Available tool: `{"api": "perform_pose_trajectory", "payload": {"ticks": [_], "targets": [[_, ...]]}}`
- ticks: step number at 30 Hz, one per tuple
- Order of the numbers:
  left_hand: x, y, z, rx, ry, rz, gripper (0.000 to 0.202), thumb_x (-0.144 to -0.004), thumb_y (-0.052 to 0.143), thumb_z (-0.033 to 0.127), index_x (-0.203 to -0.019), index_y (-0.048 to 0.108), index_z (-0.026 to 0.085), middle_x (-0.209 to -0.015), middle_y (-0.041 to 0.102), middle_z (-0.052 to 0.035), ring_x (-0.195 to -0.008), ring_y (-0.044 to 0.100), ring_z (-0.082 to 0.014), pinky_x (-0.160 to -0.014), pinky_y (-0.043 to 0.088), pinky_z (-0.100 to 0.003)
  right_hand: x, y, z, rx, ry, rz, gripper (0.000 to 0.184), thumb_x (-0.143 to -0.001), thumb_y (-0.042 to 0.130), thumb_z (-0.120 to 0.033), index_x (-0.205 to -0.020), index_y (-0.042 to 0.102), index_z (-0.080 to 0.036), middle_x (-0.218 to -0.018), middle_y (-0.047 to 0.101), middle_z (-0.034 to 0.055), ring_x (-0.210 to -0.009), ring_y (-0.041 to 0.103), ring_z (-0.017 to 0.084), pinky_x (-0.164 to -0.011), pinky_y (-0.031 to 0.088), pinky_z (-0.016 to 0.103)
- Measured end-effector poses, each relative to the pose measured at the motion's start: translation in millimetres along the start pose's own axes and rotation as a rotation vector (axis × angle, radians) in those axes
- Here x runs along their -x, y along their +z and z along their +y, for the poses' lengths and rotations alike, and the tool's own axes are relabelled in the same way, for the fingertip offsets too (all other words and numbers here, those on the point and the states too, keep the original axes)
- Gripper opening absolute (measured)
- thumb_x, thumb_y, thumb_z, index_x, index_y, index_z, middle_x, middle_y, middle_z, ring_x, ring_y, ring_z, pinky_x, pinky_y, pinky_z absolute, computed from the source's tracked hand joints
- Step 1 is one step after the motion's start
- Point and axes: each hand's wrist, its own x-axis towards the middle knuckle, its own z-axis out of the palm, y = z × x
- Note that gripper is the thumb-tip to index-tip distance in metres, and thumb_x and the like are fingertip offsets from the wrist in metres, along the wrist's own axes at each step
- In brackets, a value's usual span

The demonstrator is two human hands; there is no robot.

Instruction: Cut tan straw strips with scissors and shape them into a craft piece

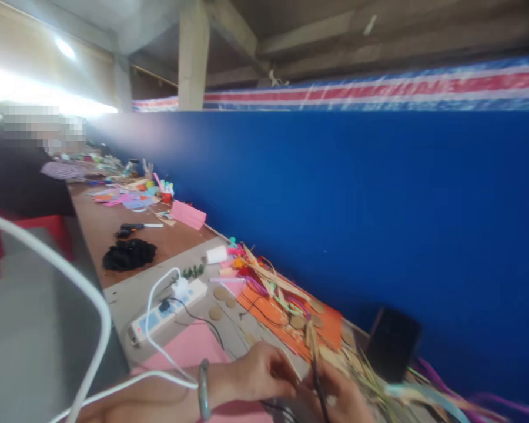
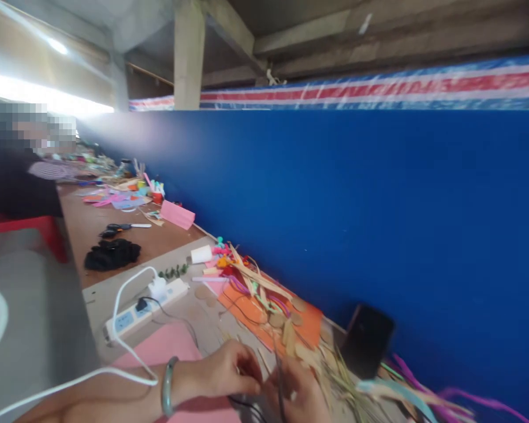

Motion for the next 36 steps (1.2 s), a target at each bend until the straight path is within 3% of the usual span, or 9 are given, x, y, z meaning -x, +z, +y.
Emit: {"api": "perform_pose_trajectory", "payload": {"ticks": [8,14,18,25,30,36], "targets": [[2.8,2.8,5.6,0.030,-0.010,0.085,0.017,-0.063,0.071,0.020,-0.077,0.069,0.012,-0.070,0.067,-0.0027,-0.066,0.059,-0.0143,-0.060,0.043,-0.022,4.7,9.0,-5.1,-0.101,0.048,0.043,0.003,-0.061,0.058,-0.017,-0.062,0.055,-0.017,-0.056,0.057,-0.0026,-0.054,0.050,0.012,-0.052,0.036,0.022],[-0.5,4.1,11.3,0.307,0.015,0.131,0.031,-0.063,0.078,0.032,-0.082,0.065,0.012,-0.071,0.066,-0.0036,-0.063,0.059,-0.0130,-0.060,0.045,-0.023,0.8,6.6,-7.0,-0.375,0.150,0.161,0.020,-0.057,0.070,-0.024,-0.063,0.052,-0.019,-0.056,0.059,-0.0025,-0.052,0.051,0.012,-0.051,0.038,0.023],[2.4,3.3,14.4,0.243,0.000,0.228,0.021,-0.071,0.073,0.032,-0.071,0.065,0.012,-0.061,0.061,-0.0009,-0.057,0.054,-0.0096,-0.056,0.041,-0.019,3.0,14.0,-11.4,-0.467,0.178,0.219,0.026,-0.054,0.075,-0.025,-0.062,0.051,-0.019,-0.052,0.056,-0.0043,-0.049,0.049,0.011,-0.048,0.035,0.022],[5.6,-4.4,13.2,0.276,-0.123,0.239,0.022,-0.069,0.074,0.033,-0.074,0.064,0.015,-0.060,0.059,0.0018,-0.052,0.053,-0.0089,-0.050,0.040,-0.018,3.6,23.9,-15.8,-0.570,0.150,0.202,0.023,-0.055,0.071,-0.022,-0.059,0.048,-0.019,-0.052,0.052,-0.0063,-0.049,0.047,0.009,-0.049,0.036,0.020],[4.2,-3.5,15.9,0.317,-0.111,0.286,0.024,-0.067,0.074,0.034,-0.072,0.063,0.014,-0.057,0.060,0.0014,-0.051,0.053,-0.0097,-0.052,0.041,-0.019,4.6,25.0,-14.5,-0.580,0.134,0.151,0.022,-0.054,0.070,-0.019,-0.061,0.049,-0.019,-0.053,0.053,-0.0062,-0.050,0.046,0.009,-0.050,0.035,0.021],[6.2,-2.8,27.6,0.218,-0.010,0.246,0.020,-0.073,0.070,0.033,-0.070,0.067,0.013,-0.060,0.062,-0.0011,-0.057,0.055,-0.0112,-0.059,0.042,-0.021,6.8,25.0,-17.9,-0.521,0.080,0.081,0.020,-0.060,0.068,-0.020,-0.062,0.048,-0.019,-0.054,0.052,-0.0060,-0.052,0.046,0.009,-0.053,0.034,0.021]]}}
